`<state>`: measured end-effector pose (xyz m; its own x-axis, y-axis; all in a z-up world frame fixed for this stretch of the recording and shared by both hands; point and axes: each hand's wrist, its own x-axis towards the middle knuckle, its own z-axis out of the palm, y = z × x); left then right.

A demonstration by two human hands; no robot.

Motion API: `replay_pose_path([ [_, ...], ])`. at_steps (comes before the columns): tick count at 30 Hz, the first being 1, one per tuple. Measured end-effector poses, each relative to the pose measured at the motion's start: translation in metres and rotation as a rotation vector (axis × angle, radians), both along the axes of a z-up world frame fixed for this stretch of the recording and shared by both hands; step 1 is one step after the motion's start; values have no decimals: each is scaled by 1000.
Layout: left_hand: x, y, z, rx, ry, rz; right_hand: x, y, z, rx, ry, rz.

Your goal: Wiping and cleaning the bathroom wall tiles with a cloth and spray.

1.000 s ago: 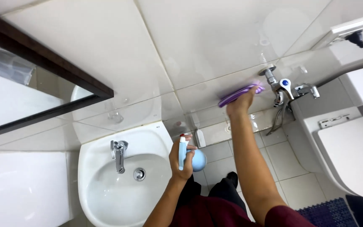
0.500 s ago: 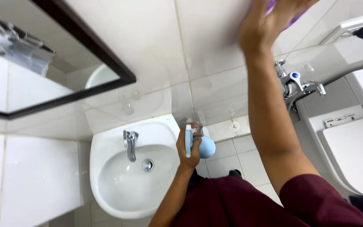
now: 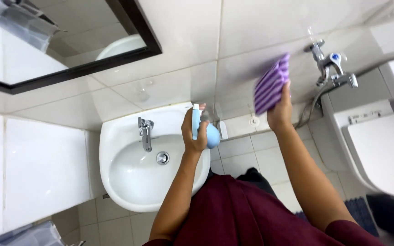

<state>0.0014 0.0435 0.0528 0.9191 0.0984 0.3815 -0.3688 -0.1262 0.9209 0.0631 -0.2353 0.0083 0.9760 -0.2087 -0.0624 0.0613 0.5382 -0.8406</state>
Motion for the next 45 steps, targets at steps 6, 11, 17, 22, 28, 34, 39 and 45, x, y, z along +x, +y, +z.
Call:
replay_pose_path([
  [6,-4,-7,-14,-45,152,-168,-149,-2,-90,320,726,1],
  [11,5,-12,-21,-40,192,-208,-205,20,-125,378,849,-71],
  [17,35,14,-39,-59,123,-35,-181,47,-104,272,761,-65],
  [22,32,53,-23,-92,173,12,-155,74,-60,178,659,-69],
  [28,5,117,-28,-91,285,80,-111,118,-19,171,301,-11],
  [34,-32,144,-24,187,15,181,-95,160,-20,170,78,-7],
  [39,-81,156,1,23,159,154,-71,185,-34,141,-55,-102],
  [45,-101,198,11,-83,143,193,12,246,-64,-8,-80,-234],
])
